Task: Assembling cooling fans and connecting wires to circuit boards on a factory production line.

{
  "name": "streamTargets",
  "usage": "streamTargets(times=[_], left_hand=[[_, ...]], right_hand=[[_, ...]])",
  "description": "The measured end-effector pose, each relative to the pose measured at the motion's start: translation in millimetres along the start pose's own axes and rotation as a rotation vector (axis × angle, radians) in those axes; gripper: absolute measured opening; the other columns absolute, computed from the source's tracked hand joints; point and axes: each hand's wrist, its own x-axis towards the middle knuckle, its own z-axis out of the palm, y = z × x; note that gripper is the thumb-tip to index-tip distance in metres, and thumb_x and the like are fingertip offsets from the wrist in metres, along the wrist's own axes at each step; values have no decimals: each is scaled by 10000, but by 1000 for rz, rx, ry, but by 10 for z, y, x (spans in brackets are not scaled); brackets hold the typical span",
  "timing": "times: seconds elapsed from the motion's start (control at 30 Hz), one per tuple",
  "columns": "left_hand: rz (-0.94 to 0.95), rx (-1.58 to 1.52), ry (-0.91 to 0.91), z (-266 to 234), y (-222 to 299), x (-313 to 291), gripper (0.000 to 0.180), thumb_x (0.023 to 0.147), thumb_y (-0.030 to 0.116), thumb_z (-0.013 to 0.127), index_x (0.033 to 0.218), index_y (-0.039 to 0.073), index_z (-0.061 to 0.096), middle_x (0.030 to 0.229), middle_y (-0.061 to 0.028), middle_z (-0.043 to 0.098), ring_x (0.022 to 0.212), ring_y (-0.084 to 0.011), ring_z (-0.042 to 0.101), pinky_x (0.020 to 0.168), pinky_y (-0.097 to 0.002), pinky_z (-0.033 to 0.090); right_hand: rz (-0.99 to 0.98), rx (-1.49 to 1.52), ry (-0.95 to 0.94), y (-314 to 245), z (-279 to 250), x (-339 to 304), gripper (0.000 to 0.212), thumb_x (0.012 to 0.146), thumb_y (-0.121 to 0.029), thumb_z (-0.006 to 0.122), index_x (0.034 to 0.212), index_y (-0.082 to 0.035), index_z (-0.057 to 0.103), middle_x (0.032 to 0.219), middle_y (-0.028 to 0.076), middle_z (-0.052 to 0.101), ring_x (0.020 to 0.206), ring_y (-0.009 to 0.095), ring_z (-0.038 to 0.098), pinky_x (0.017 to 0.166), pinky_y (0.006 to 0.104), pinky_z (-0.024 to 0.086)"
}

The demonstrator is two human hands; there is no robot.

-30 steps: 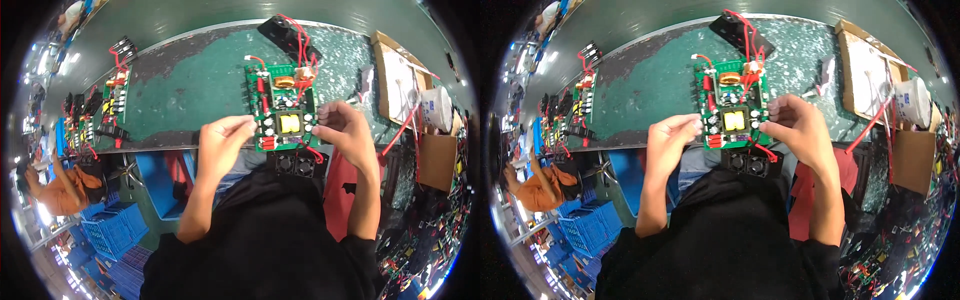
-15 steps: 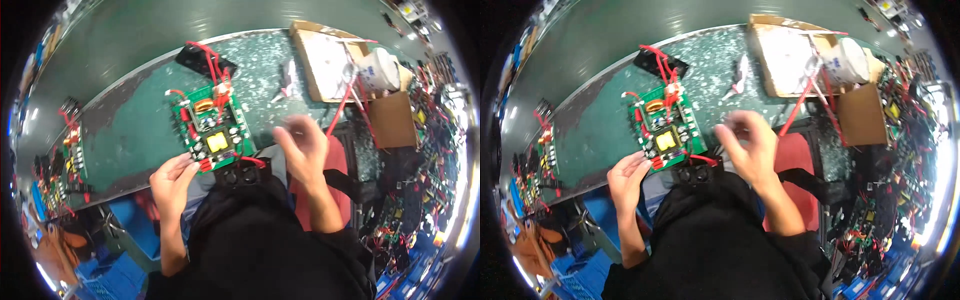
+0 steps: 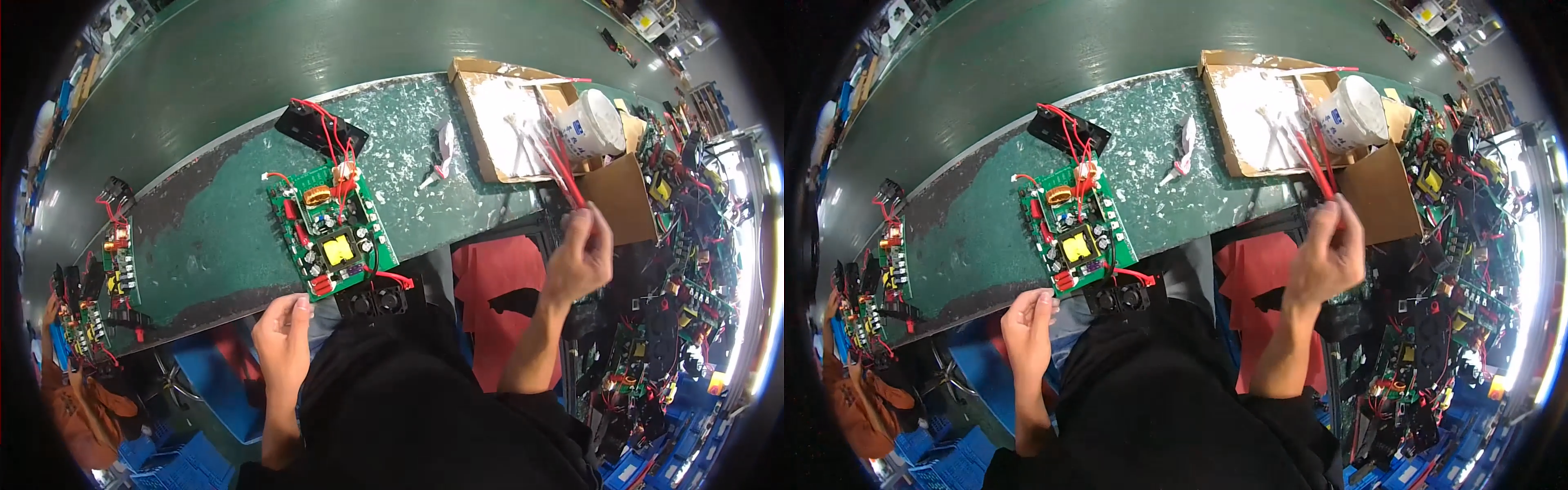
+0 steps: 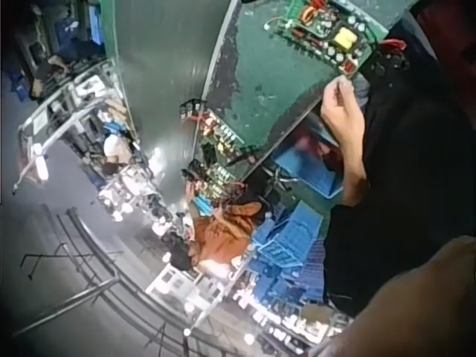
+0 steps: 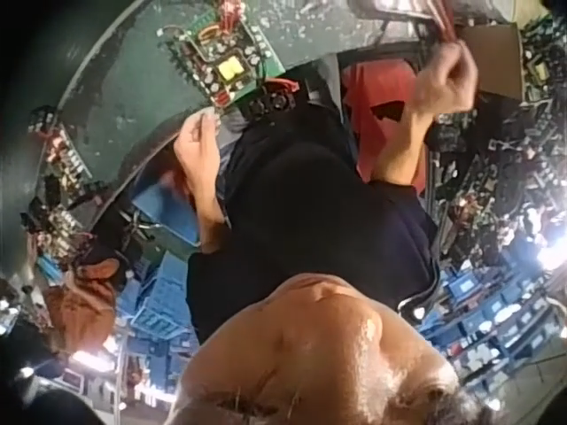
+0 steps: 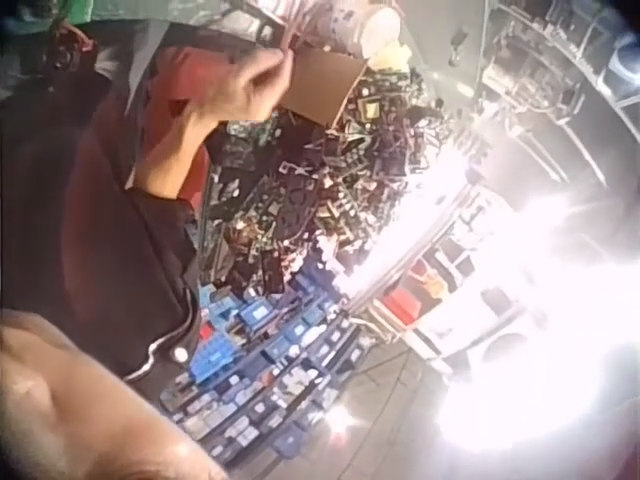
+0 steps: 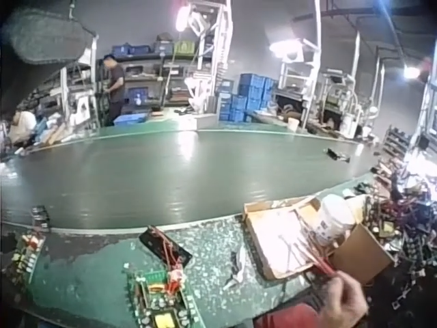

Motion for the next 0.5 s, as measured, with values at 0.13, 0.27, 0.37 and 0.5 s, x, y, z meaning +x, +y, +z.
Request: streamTargets(times=[0.13, 0.27, 0.37, 0.5], left_hand=[[1, 56, 11, -1, -42, 31, 234, 993, 177, 610, 1043, -42, 671, 875, -60, 711, 803, -94, 654, 712, -230, 505], [-45, 118, -18, -25, -21, 37, 237, 955, 154, 652, 992, -77, 686, 835, -110, 730, 762, -122, 677, 741, -269, 529], [-31, 130, -33, -13, -56, 51, 219, 940, 138, 662, 971, -77, 696, 810, -112, 732, 727, -118, 675, 714, -269, 529], [-52, 122, -58, -21, -77, 109, 178, 909, 100, 688, 943, -74, 706, 796, -104, 730, 715, -110, 670, 681, -259, 517]], right_hand=[[-116, 42, 64, -90, 21, 240, 181, 965, -112, 638, 1037, 49, 678, 774, 60, 671, 639, 81, 592, 600, 201, 476], [-19, 240, -74, -71, 314, 391, 140, 935, -69, 686, 1021, 31, 641, 812, 43, 634, 655, 79, 586, 576, 196, 455], [35, 379, -82, 38, 488, 464, 191, 913, -66, 722, 1049, 18, 619, 881, 57, 651, 731, 90, 608, 621, 214, 492], [144, 271, -239, 173, 479, 530, 178, 948, -105, 687, 1047, 37, 647, 941, 74, 668, 794, 102, 636, 702, 232, 529]])
